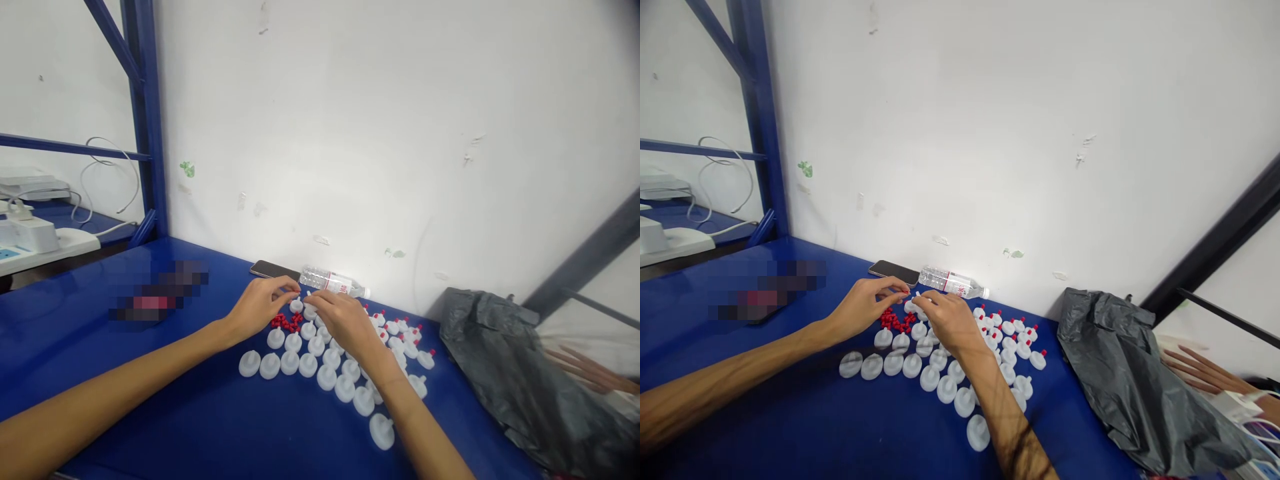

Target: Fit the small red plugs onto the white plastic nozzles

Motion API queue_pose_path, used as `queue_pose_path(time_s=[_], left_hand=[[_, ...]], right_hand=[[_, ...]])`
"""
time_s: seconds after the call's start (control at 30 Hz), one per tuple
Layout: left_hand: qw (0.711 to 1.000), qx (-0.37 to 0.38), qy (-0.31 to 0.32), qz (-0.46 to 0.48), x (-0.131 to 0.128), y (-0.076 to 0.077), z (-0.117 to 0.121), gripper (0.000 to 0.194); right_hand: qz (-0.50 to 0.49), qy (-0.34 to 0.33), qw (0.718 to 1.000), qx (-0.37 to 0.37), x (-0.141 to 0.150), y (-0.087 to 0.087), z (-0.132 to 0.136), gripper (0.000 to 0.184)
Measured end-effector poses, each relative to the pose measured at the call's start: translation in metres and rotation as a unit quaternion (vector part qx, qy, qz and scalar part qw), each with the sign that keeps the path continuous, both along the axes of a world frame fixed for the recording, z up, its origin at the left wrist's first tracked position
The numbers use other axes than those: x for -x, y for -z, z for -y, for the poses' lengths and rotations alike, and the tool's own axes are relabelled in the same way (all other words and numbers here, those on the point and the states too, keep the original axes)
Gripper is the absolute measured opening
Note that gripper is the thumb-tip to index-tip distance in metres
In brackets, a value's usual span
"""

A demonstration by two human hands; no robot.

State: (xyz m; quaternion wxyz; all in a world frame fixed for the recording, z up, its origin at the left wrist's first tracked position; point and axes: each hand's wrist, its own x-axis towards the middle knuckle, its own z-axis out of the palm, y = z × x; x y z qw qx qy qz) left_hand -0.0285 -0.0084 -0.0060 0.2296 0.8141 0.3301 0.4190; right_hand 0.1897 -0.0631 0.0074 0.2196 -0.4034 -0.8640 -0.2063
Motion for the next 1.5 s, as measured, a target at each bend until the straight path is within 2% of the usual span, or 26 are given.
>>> queue_pose_path(time_s=[0.13, 0.3, 0.47, 0.6, 0.7, 0.8, 0.9, 1.0, 1.13, 1.3, 1.5], left_hand=[[1.0, 0.009, 0.021, 0.006, -0.002, -0.004, 0.007, 0.02], [0.999, -0.001, 0.031, -0.009, -0.002, -0.003, 0.007, 0.018], [0.996, -0.057, 0.023, -0.065, -0.001, 0.002, 0.004, 0.023], [0.993, -0.079, 0.012, -0.088, -0.002, 0.001, 0.007, 0.025], [0.996, -0.058, -0.006, -0.067, -0.001, -0.002, 0.008, 0.026], [0.999, -0.035, -0.018, -0.032, -0.001, -0.003, 0.007, 0.027], [0.999, -0.035, -0.007, -0.024, 0.0, -0.002, 0.005, 0.027], [0.996, -0.084, 0.007, -0.028, 0.001, 0.002, 0.003, 0.024], [0.992, -0.126, 0.006, -0.027, 0.001, 0.007, 0.005, 0.026], [0.992, -0.123, 0.019, -0.036, 0.002, 0.004, 0.01, 0.029], [0.991, -0.114, -0.007, -0.068, -0.002, -0.003, 0.011, 0.028]], right_hand=[[0.02, -0.022, 0.999, -0.02, 0.002, 0.005, -0.002, 0.042], [0.026, -0.036, 0.998, -0.039, 0.002, 0.007, -0.004, 0.043], [0.018, -0.031, 0.998, -0.053, -0.002, 0.006, -0.004, 0.038], [-0.022, -0.025, 0.999, -0.017, 0.002, -0.002, 0.005, 0.044], [-0.079, -0.034, 0.996, 0.025, 0.009, -0.009, 0.013, 0.05], [-0.109, -0.014, 0.994, 0.017, 0.011, -0.009, 0.012, 0.048], [-0.1, -0.01, 0.995, -0.007, 0.007, -0.005, 0.005, 0.043], [-0.091, -0.034, 0.995, -0.024, 0.005, -0.002, 0.001, 0.038], [-0.071, -0.047, 0.996, -0.037, 0.007, -0.003, 0.004, 0.041], [-0.056, -0.043, 0.997, -0.032, 0.011, -0.003, 0.007, 0.038], [-0.049, -0.024, 0.998, -0.001, 0.005, -0.01, 0.005, 0.036]])
